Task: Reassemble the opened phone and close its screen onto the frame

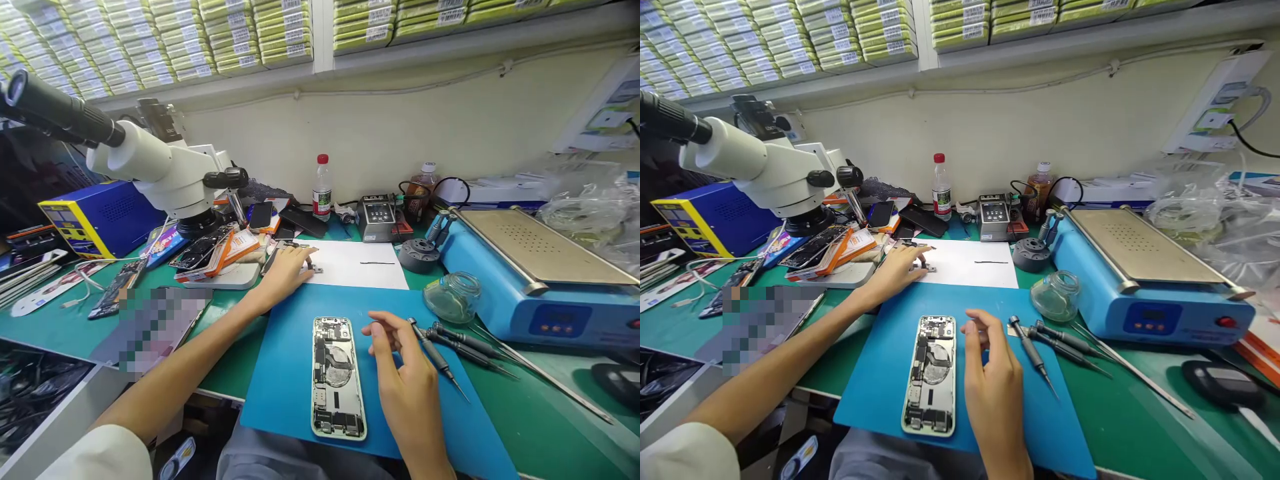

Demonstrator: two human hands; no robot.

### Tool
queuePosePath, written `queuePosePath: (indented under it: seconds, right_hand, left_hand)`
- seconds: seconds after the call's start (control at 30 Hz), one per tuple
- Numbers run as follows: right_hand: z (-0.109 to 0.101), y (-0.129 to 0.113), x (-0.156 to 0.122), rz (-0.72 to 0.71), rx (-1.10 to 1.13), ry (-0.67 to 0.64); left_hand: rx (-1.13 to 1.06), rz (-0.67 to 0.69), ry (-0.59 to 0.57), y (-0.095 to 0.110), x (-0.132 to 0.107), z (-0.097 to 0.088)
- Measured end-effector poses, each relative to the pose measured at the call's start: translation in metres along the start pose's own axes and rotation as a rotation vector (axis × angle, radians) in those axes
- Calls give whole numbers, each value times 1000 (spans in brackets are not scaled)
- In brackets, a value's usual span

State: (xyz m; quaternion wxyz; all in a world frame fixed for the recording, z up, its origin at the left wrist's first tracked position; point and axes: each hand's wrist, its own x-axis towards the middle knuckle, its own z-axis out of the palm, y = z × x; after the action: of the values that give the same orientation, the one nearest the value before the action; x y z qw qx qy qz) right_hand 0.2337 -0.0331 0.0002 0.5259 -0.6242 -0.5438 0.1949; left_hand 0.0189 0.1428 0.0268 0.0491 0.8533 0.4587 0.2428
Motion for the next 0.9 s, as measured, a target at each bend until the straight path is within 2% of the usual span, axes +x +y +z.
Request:
queuePosePath:
  seconds: [0.1, 0.23, 0.33, 0.63, 0.9]
  right_hand:
    - [1, -2, -1, 11, 38, -16]
    - [0, -4, -2, 32, 132, -36]
    - [-3, -5, 1, 73, 228, -55]
    - [-7, -5, 9, 206, 464, -205]
    - [-6, -6, 10, 270, 505, -198]
  left_hand:
    - [-72, 62, 79, 28, -21, -11]
    - [-127, 208, 192, 78, -64, -20]
    - [-90, 295, 280, 98, -85, -20]
    - [-28, 398, 345, 101, -86, -14]
    - [-37, 403, 366, 101, -87, -11]
